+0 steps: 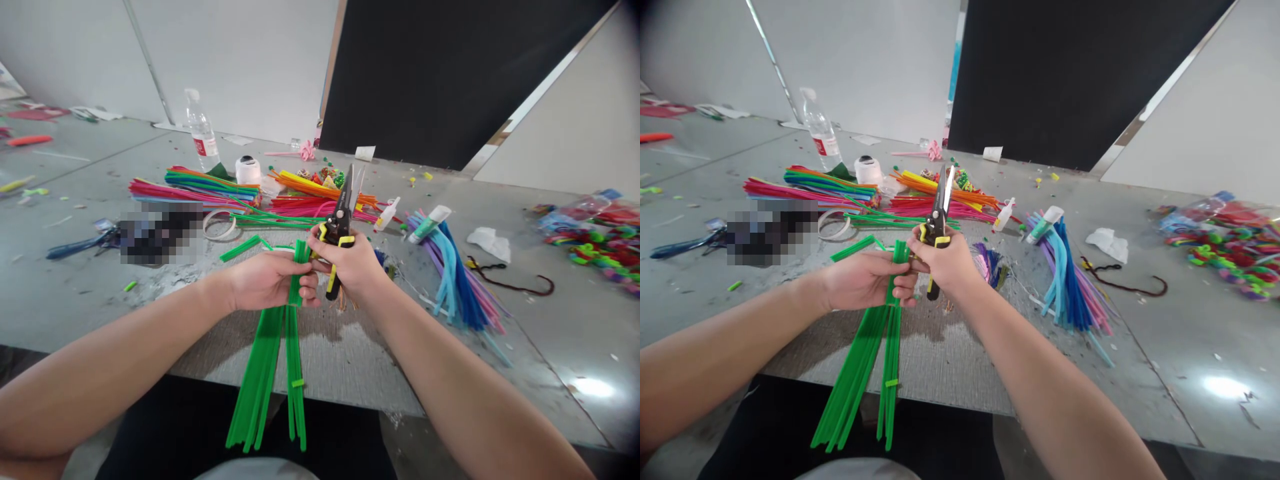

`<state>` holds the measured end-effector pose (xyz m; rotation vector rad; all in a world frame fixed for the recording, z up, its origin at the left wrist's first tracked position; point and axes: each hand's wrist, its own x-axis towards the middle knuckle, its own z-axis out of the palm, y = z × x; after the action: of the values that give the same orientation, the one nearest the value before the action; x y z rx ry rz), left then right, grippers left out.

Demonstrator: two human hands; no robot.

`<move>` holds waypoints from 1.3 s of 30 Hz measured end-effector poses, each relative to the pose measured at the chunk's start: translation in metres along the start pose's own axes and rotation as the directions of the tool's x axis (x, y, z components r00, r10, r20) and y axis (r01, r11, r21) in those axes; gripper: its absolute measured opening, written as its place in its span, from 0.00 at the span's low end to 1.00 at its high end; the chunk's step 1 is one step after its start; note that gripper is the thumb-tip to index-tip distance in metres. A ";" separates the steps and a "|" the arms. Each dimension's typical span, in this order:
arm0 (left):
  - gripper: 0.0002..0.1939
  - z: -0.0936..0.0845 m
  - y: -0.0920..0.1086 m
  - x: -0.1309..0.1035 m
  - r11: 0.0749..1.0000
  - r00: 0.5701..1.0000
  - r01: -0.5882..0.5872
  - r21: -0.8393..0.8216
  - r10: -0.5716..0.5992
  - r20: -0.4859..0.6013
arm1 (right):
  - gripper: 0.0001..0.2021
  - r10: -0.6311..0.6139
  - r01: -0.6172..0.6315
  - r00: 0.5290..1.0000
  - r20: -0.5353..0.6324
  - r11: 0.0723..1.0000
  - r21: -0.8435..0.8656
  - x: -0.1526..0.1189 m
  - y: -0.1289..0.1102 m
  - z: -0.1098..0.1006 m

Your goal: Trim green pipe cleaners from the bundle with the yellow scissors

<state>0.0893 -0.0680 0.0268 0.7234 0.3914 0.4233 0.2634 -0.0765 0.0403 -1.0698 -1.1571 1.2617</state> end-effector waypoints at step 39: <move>0.04 -0.011 0.019 -0.006 0.989 0.998 0.023 0.144 -0.013 -0.066 | 0.05 0.098 0.170 0.980 0.173 0.040 -0.985 -0.014 -0.061 -0.036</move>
<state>0.0743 -0.0521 0.0338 0.8476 0.4936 0.4050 0.3077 -0.0911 0.0961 -1.9221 -2.3820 0.2220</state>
